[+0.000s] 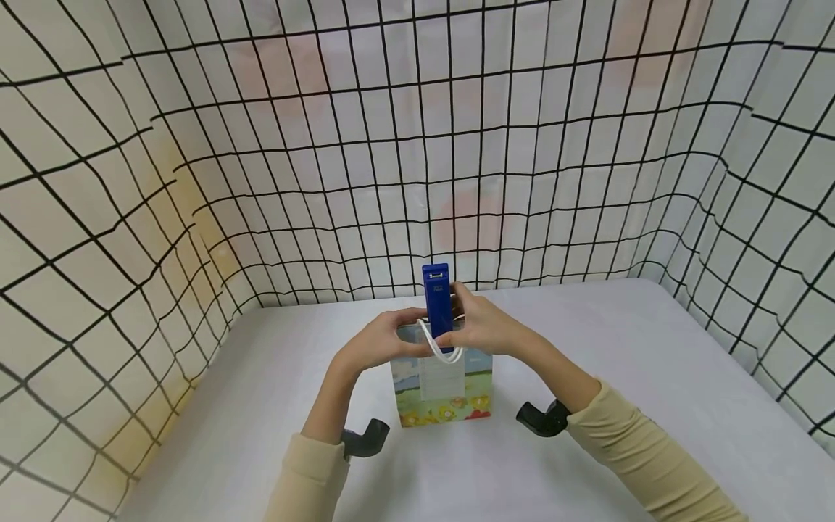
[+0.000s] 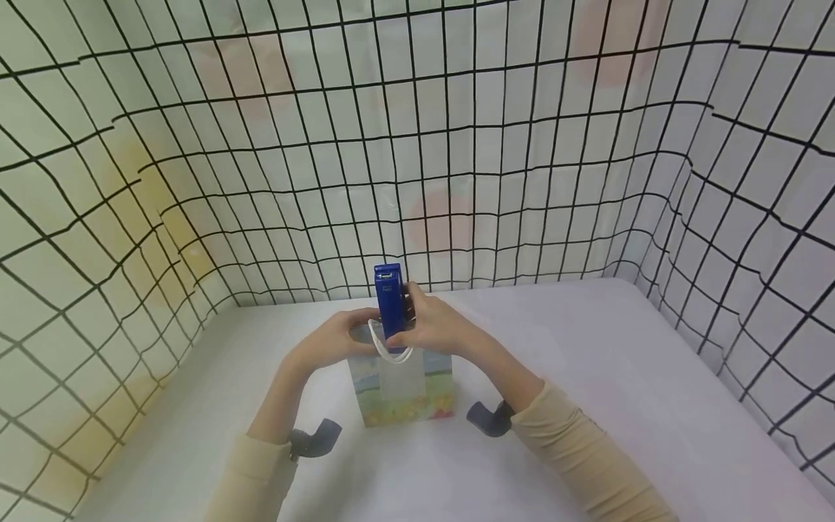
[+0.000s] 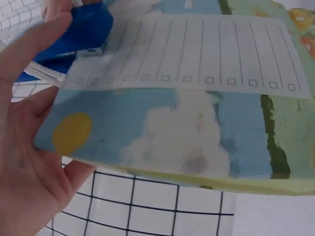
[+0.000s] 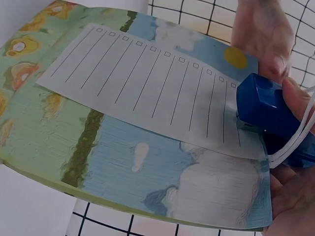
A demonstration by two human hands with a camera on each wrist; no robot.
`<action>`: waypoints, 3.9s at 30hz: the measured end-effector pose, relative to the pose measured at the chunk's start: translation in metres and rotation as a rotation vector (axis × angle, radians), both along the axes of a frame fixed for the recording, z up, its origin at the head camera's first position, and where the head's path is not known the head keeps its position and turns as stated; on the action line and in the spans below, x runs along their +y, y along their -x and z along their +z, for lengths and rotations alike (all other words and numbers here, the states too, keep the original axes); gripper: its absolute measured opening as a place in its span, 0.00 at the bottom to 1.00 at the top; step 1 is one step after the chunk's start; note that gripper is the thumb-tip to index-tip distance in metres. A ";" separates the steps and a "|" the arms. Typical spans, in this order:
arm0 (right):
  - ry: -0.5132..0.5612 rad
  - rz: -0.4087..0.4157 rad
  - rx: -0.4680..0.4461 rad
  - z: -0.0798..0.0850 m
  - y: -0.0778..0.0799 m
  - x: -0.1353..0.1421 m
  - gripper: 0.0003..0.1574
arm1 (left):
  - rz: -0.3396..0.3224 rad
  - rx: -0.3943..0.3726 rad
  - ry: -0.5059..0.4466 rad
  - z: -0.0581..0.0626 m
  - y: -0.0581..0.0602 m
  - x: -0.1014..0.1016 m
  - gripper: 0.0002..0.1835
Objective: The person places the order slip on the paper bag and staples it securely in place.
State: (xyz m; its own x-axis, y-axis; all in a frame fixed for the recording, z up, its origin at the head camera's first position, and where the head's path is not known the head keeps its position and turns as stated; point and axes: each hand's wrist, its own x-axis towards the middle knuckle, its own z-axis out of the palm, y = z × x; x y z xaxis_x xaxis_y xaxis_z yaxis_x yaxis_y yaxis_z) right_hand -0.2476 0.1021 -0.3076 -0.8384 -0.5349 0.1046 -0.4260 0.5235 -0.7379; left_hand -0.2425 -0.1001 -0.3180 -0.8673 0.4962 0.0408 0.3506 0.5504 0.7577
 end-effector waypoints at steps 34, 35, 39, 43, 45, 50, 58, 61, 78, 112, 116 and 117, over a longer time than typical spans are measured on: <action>-0.162 -0.012 0.103 -0.002 -0.014 -0.004 0.55 | 0.141 0.488 0.376 -0.003 -0.012 0.024 0.29; -0.162 -0.016 0.107 -0.003 -0.014 -0.003 0.55 | 0.143 0.502 0.379 -0.005 -0.011 0.025 0.29; -0.147 -0.039 0.126 -0.009 -0.017 -0.002 0.52 | 0.142 0.538 0.371 -0.009 -0.010 0.029 0.28; -0.150 -0.083 0.146 -0.012 -0.019 -0.003 0.51 | 0.151 0.580 0.339 -0.013 -0.010 0.032 0.24; -0.152 -0.102 0.157 -0.013 -0.019 -0.003 0.51 | 0.165 0.596 0.323 -0.015 -0.009 0.033 0.24; -0.155 -0.124 0.182 -0.013 -0.021 -0.005 0.50 | 0.186 0.607 0.307 -0.017 -0.009 0.033 0.24; -0.134 -0.165 0.192 -0.012 -0.022 -0.010 0.48 | 0.188 0.587 0.316 -0.015 -0.006 0.032 0.23; -0.160 -0.146 0.183 -0.009 -0.021 -0.008 0.49 | 0.189 0.569 0.315 -0.014 -0.006 0.032 0.23; -0.186 -0.055 0.178 -0.013 -0.023 0.003 0.50 | 0.169 0.562 0.327 -0.014 -0.014 0.036 0.23; -0.014 -0.066 0.283 -0.016 -0.030 -0.011 0.54 | 0.193 0.743 0.261 -0.015 -0.017 0.026 0.19; 0.088 -0.111 0.423 -0.027 -0.029 -0.016 0.61 | 0.215 0.771 0.232 -0.015 -0.019 0.026 0.20; 0.098 -0.118 0.444 -0.029 -0.028 -0.017 0.60 | 0.211 0.770 0.229 -0.015 -0.019 0.026 0.20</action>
State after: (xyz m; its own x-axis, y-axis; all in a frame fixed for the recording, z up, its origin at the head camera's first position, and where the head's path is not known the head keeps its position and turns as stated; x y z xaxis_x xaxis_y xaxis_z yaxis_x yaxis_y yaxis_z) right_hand -0.2192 0.0852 -0.3367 -0.7553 -0.4086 0.5125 -0.6538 0.5241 -0.5457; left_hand -0.2231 -0.0739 -0.3330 -0.7138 0.3942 0.5789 0.5973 0.7743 0.2092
